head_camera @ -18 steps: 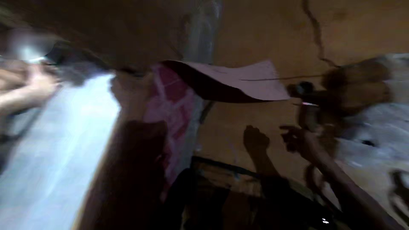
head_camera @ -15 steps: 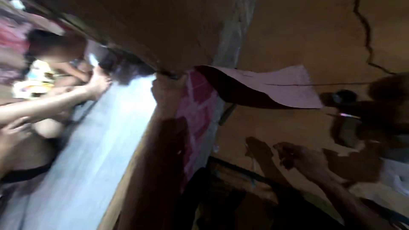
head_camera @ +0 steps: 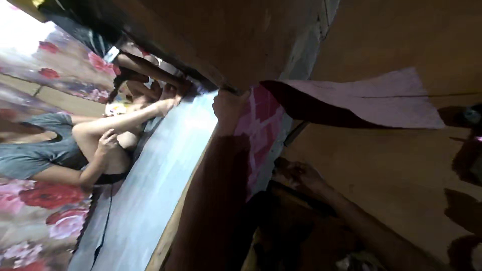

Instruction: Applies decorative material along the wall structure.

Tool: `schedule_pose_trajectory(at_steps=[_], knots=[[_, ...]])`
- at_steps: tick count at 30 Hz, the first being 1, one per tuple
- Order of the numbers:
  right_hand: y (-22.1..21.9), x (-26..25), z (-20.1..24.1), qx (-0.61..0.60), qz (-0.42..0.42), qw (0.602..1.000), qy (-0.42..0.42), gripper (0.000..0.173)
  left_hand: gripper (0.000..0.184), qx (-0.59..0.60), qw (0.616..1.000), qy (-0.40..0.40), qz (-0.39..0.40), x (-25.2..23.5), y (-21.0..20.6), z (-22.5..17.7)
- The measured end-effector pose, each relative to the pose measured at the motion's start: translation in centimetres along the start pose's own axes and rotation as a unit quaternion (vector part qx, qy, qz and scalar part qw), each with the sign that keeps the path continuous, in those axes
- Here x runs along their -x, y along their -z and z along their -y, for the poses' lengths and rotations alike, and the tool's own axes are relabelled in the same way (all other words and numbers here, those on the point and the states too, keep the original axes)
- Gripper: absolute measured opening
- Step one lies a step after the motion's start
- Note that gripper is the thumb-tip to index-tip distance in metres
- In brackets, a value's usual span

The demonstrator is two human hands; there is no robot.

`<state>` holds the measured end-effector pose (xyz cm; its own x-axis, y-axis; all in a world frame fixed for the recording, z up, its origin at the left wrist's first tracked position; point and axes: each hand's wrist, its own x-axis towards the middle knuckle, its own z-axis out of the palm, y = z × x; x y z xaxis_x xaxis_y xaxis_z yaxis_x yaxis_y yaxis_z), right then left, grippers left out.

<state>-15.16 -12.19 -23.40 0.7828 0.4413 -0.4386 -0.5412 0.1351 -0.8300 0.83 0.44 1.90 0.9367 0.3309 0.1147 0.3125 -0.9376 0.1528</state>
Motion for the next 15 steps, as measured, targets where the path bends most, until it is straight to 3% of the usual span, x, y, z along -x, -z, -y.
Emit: schedule_pose_trajectory(at_steps=[7,12,15], knots=[[0.9,-2.2,-1.6,0.169,-0.027,0.983,0.071,0.039,0.072,0.009,0.999,-0.041,-0.031,-0.1,-1.1,0.9],[-0.5,-1.8,-2.0,0.207,-0.028,0.976,0.063,0.048,0.072,0.011,0.999,-0.020,-0.036,0.1,-0.9,0.4],[-1.1,-1.3,-1.8,0.295,-0.033,0.954,0.040,0.051,0.075,0.000,0.999,-0.015,-0.035,0.2,-1.0,0.3]])
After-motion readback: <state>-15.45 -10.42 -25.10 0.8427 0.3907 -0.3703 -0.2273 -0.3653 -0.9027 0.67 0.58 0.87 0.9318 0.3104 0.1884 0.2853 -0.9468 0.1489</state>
